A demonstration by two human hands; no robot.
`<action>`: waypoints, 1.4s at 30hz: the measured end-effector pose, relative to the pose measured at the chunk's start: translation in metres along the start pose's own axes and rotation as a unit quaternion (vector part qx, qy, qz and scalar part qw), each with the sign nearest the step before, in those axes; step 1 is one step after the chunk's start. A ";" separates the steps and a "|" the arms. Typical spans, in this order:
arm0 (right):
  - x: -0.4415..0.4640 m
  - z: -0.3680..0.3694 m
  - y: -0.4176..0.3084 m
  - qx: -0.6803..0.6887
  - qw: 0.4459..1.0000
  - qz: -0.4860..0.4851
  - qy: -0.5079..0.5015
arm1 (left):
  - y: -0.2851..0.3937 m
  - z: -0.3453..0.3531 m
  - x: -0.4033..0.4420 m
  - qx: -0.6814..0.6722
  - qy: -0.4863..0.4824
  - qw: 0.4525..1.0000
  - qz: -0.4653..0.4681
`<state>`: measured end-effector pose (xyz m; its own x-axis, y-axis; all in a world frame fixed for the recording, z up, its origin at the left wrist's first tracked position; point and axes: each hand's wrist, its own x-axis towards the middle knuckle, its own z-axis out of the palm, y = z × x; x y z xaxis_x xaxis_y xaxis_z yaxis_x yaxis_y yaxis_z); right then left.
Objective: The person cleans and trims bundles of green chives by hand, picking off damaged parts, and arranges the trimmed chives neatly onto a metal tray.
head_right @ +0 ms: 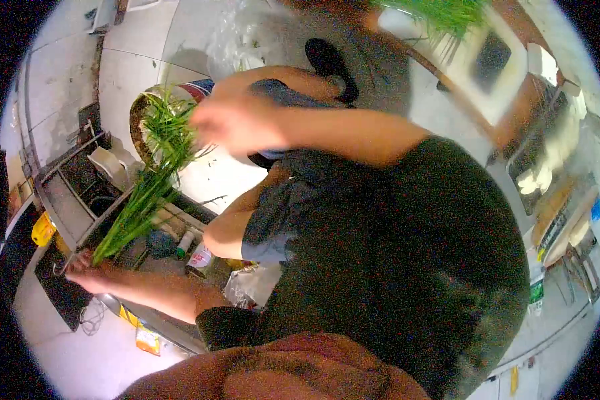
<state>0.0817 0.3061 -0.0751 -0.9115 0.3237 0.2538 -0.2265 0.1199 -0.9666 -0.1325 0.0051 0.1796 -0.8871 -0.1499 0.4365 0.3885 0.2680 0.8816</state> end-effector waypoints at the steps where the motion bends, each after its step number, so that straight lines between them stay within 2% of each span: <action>1: -0.007 -0.033 0.028 -0.049 0.993 0.079 0.068 | -0.004 -0.011 0.007 0.004 0.013 1.000 0.009; 2: -0.015 -0.066 0.057 -0.098 0.973 0.160 0.136 | -0.007 -0.014 0.012 0.009 0.022 1.000 0.017; 3: -0.031 -0.091 0.114 -0.016 0.931 0.257 0.257 | -0.005 0.002 0.003 -0.031 0.043 0.999 0.013; 4: -0.046 -0.131 0.139 -0.063 0.906 0.336 0.250 | -0.009 0.004 0.006 -0.043 0.043 0.998 0.011; 5: -0.076 -0.161 0.193 -0.274 0.864 0.374 0.197 | -0.013 0.003 0.009 -0.054 0.041 0.998 0.010; 6: -0.149 -0.205 0.310 -0.440 0.815 0.352 0.136 | -0.015 0.004 0.011 -0.064 0.034 0.997 0.002; 7: -0.189 -0.236 0.372 -0.597 0.730 0.321 0.087 | -0.017 0.005 0.012 -0.074 0.027 0.997 -0.005; 8: -0.242 -0.263 0.423 -0.624 0.677 0.389 0.013 | -0.026 -0.015 0.023 -0.119 -0.029 0.992 -0.036; 10: -0.263 -0.266 0.426 -0.646 0.603 0.454 -0.113 | -0.021 -0.005 0.018 -0.239 -0.097 0.962 -0.087; 12: -0.256 -0.247 0.447 -0.645 0.619 0.432 -0.121 | -0.022 0.001 0.013 -0.278 -0.146 0.943 -0.111; 13: -0.226 -0.224 0.431 -0.444 0.727 0.493 0.177 | -0.021 0.007 0.009 -0.280 -0.157 0.940 -0.119; 16: -0.152 -0.204 0.419 -0.489 0.712 0.503 0.005 | -0.028 0.012 0.010 -0.278 -0.179 0.935 -0.126; 18: -0.130 -0.192 0.425 -0.518 0.745 0.418 0.034 | -0.035 0.015 0.004 -0.257 -0.210 0.934 -0.132; 20: -0.120 -0.192 0.456 -0.536 0.756 0.373 0.044 | -0.040 0.029 -0.006 -0.294 -0.224 0.917 -0.152; 22: -0.134 -0.205 0.508 -0.543 0.753 0.370 0.023 | -0.045 0.034 -0.012 -0.289 -0.228 0.918 -0.147; 23: -0.133 -0.212 0.518 -0.547 0.752 0.368 0.011 | -0.050 0.022 -0.005 -0.244 -0.230 0.934 -0.119; 24: -0.137 -0.218 0.514 -0.547 0.752 0.368 -0.006 | -0.054 0.025 -0.006 -0.194 -0.190 0.957 -0.103; 25: -0.136 -0.223 0.510 -0.545 0.755 0.364 -0.023 | -0.055 0.040 -0.016 -0.117 -0.100 0.984 -0.090; 26: -0.130 -0.223 0.511 -0.539 0.763 0.353 -0.037 | -0.056 0.064 -0.030 0.002 0.035 0.996 -0.083; 27: -0.121 -0.223 0.507 -0.534 0.771 0.343 -0.053 | -0.057 0.083 -0.038 0.073 0.132 0.985 -0.081; 28: -0.113 -0.218 0.504 -0.528 0.779 0.331 -0.069 | -0.060 0.073 -0.034 -0.163 -0.050 0.979 -0.110; 29: -0.109 -0.214 0.496 -0.524 0.783 0.324 -0.081 | -0.065 0.064 -0.030 -0.347 -0.209 0.891 -0.207; 33: -0.091 -0.191 0.441 -0.490 0.816 0.291 -0.096 | -0.078 0.059 -0.026 -0.335 -0.255 0.884 -0.203; 36: -0.082 -0.182 0.374 -0.440 0.856 0.263 -0.063 | -0.084 0.056 -0.027 -0.331 -0.288 0.878 -0.190; 37: -0.079 -0.178 0.350 -0.422 0.869 0.254 -0.047 | -0.082 0.057 -0.028 -0.347 -0.241 0.883 -0.204; 38: -0.070 -0.174 0.324 -0.399 0.884 0.243 -0.026 | -0.082 0.058 -0.032 -0.305 -0.204 0.913 -0.181; 40: -0.052 -0.164 0.264 -0.342 0.913 0.221 0.025 | -0.084 0.053 -0.036 -0.304 -0.232 0.908 -0.171; 42: -0.020 -0.152 0.197 -0.291 0.934 0.193 0.078 | -0.081 0.054 -0.039 -0.323 -0.183 0.905 -0.206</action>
<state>0.1069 0.4658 -0.2654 -0.8156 0.5752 -0.0634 0.3745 0.4412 -0.8155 -0.1429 0.0408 0.0811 -0.9671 0.2469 0.0614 -0.0353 -0.3691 0.9287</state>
